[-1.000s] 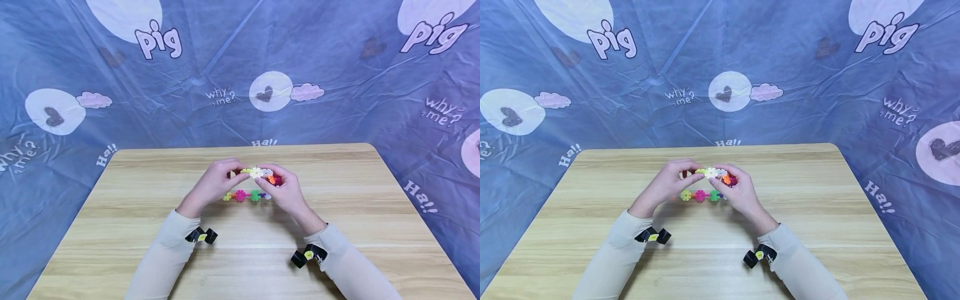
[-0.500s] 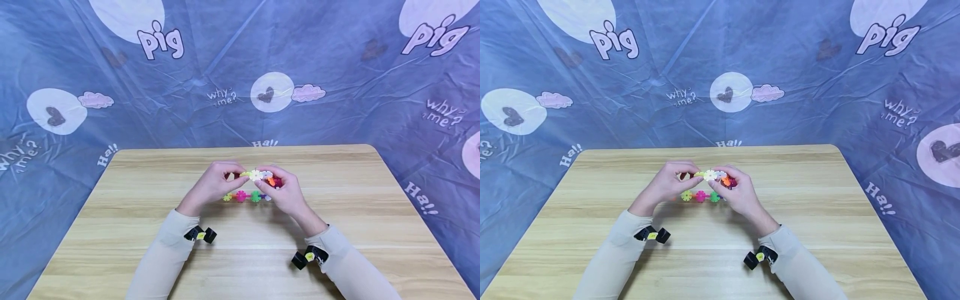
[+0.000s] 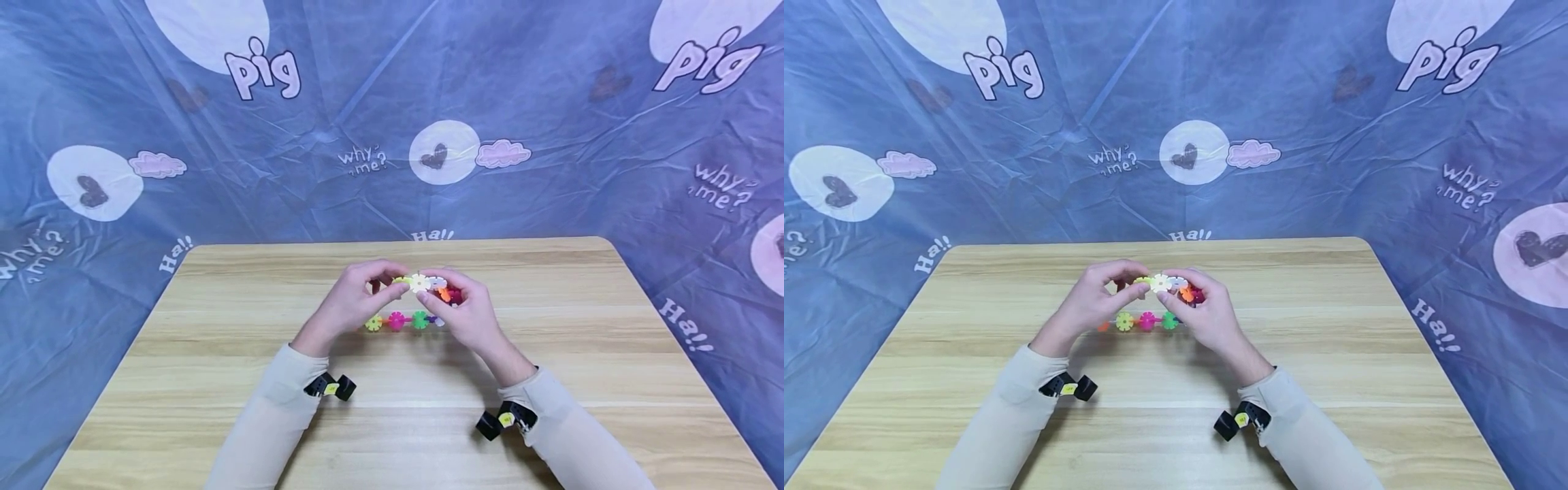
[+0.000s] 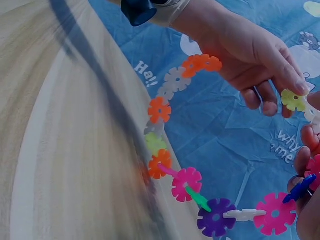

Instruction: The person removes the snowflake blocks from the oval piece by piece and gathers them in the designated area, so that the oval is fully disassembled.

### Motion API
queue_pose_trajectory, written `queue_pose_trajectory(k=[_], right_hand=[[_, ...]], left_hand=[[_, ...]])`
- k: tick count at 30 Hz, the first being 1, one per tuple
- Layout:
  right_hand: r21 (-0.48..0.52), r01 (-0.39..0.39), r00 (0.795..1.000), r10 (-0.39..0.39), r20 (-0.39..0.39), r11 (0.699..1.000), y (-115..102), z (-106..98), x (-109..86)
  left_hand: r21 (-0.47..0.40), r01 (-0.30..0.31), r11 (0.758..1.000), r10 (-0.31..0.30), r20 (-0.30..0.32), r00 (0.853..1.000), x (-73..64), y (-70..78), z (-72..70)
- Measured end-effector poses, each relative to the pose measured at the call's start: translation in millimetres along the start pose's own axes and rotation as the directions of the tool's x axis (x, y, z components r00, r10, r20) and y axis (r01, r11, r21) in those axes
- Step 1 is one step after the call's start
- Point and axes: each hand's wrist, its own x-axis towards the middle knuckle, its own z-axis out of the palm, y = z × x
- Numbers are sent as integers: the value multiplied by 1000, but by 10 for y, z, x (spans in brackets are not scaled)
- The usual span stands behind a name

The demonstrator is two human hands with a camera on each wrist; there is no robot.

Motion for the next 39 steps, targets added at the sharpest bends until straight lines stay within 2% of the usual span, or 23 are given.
queue_pose_trajectory(k=[5,8,12,15,20,23,26,30,35,39], right_hand=[[14,-13,1000,13,-6,1000,1,9,-10],[11,-19,1000,20,-25,1000,-5,21,-8],[-1,-20,999,20,-44,1000,-11,50,4],[7,-24,999,24,-49,1000,-9,73,16],[16,-38,998,39,-47,999,-19,102,25],[5,-48,998,48,-47,999,-25,115,32],[0,-52,998,52,-45,999,-24,117,34],[6,-45,998,45,-47,999,-20,108,32],[-2,-38,998,38,-56,999,-3,90,27],[-2,-51,997,51,-62,999,10,69,18]], left_hand=[[-71,42,997,-45,-40,998,-7,51,52],[-90,37,995,-46,-96,994,-8,82,94],[-69,13,998,-24,-175,984,-11,87,137],[-33,-16,999,9,-221,975,-20,73,161],[75,-66,995,84,-279,957,-34,40,197],[147,-82,986,123,-298,946,-37,22,213],[192,-82,978,138,-302,943,-44,19,219],[163,-59,985,104,-282,954,-65,38,198],[60,6,998,8,-232,973,-105,40,129],[-8,66,998,-67,-207,976,-133,9,63]])
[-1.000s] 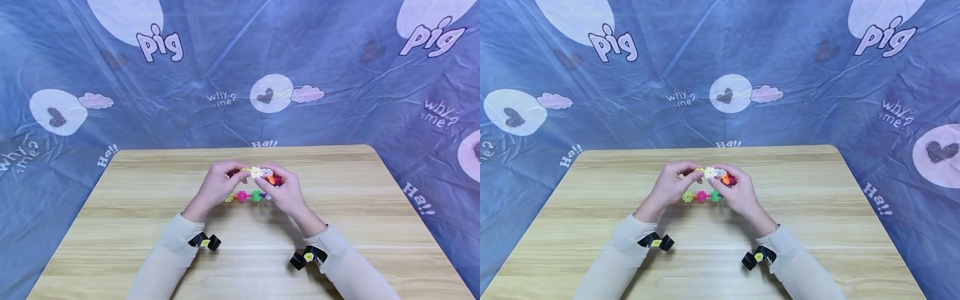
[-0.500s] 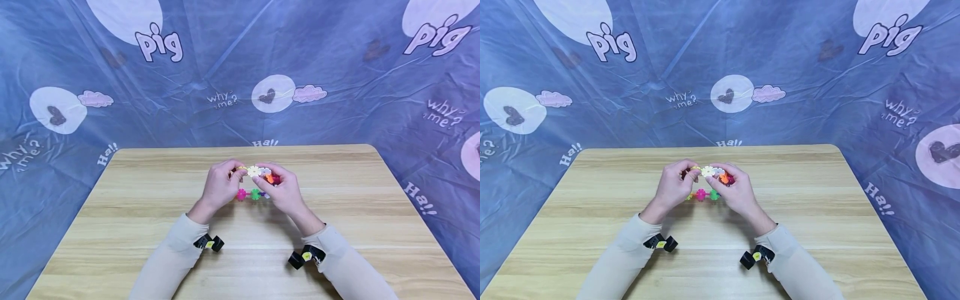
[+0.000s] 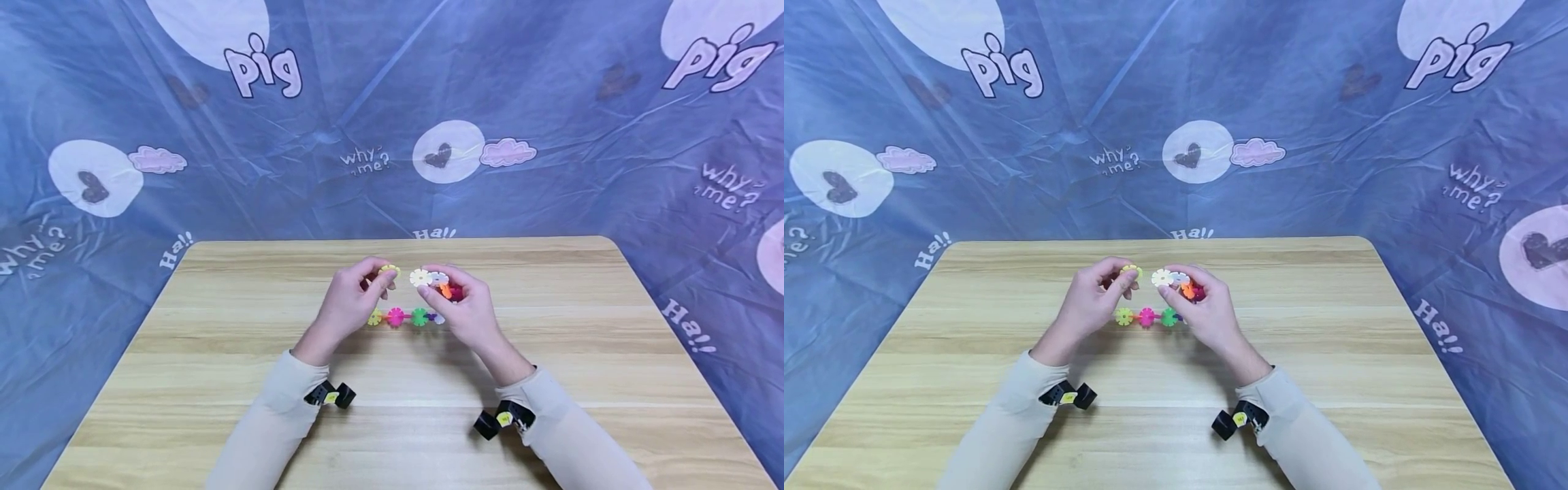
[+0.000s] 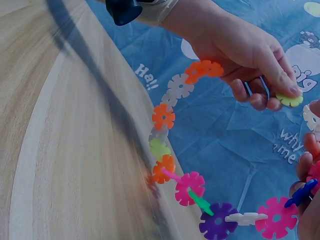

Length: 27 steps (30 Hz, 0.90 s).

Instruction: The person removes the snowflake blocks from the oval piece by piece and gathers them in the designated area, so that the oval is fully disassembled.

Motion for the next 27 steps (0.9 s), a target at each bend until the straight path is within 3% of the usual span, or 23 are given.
queue_pose_trajectory(k=[5,15,27], right_hand=[[-2,-26,1000,26,0,1000,0,-21,-9],[-1,-28,1000,28,2,1000,11,-45,-22],[-3,-23,1000,23,9,1000,33,-69,-20]], left_hand=[[-28,62,998,-62,1,998,-11,-44,-85],[-10,111,994,-112,-61,992,-46,-194,-269],[65,282,957,-275,-96,957,-142,-401,-547]])
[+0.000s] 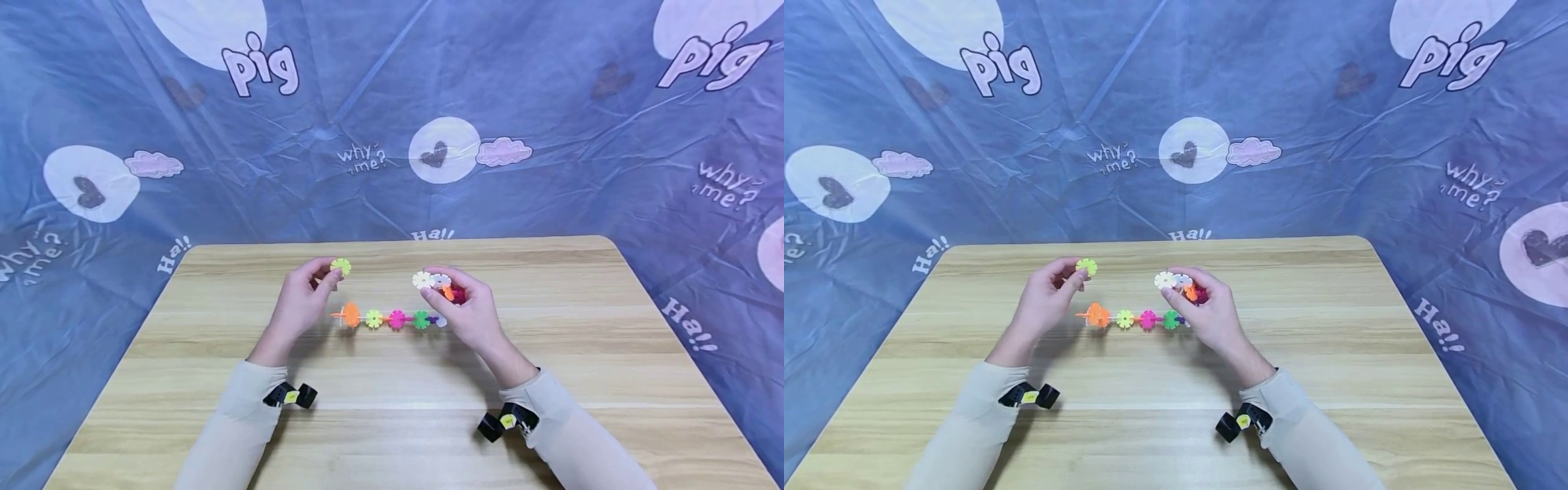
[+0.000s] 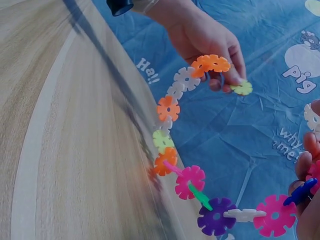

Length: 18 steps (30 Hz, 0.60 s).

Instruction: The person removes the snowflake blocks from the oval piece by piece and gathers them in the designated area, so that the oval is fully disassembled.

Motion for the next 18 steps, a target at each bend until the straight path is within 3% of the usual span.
queue_pose_trajectory(k=[8,18], right_hand=[[-8,-13,1000,13,3,1000,8,-10,2],[-16,-20,1000,21,6,1000,16,-16,7]], left_hand=[[10,100,995,-99,-37,994,-21,-180,-166],[72,124,990,-123,-19,992,-55,-336,-357]])
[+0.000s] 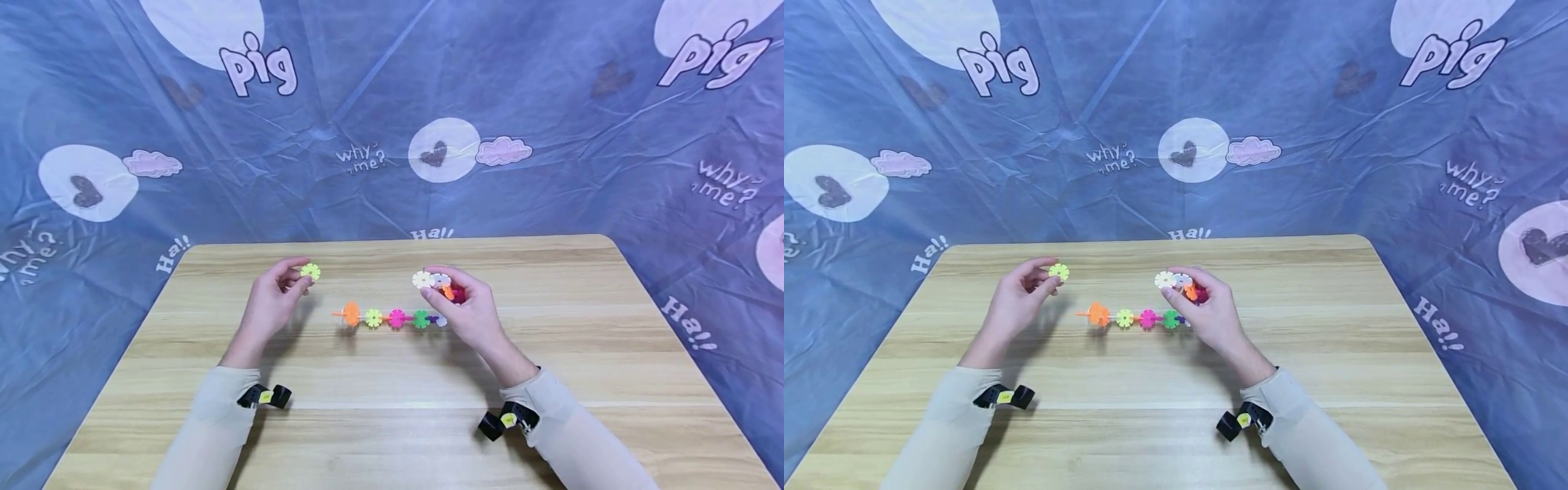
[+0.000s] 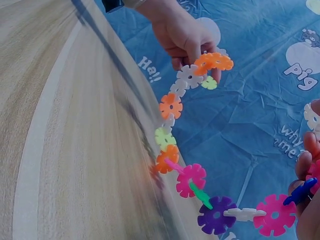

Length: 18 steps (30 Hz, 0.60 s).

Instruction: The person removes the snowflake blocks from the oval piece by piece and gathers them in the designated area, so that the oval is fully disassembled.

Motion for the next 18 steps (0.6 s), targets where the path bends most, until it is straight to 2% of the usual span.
queue_pose_trajectory(k=[10,18], right_hand=[[10,0,1000,0,2,1000,6,-3,-3],[9,-9,1000,9,3,1000,17,-11,-10]], left_hand=[[40,61,997,-62,8,998,32,-168,-132],[48,61,997,-63,28,998,59,-359,-238]])
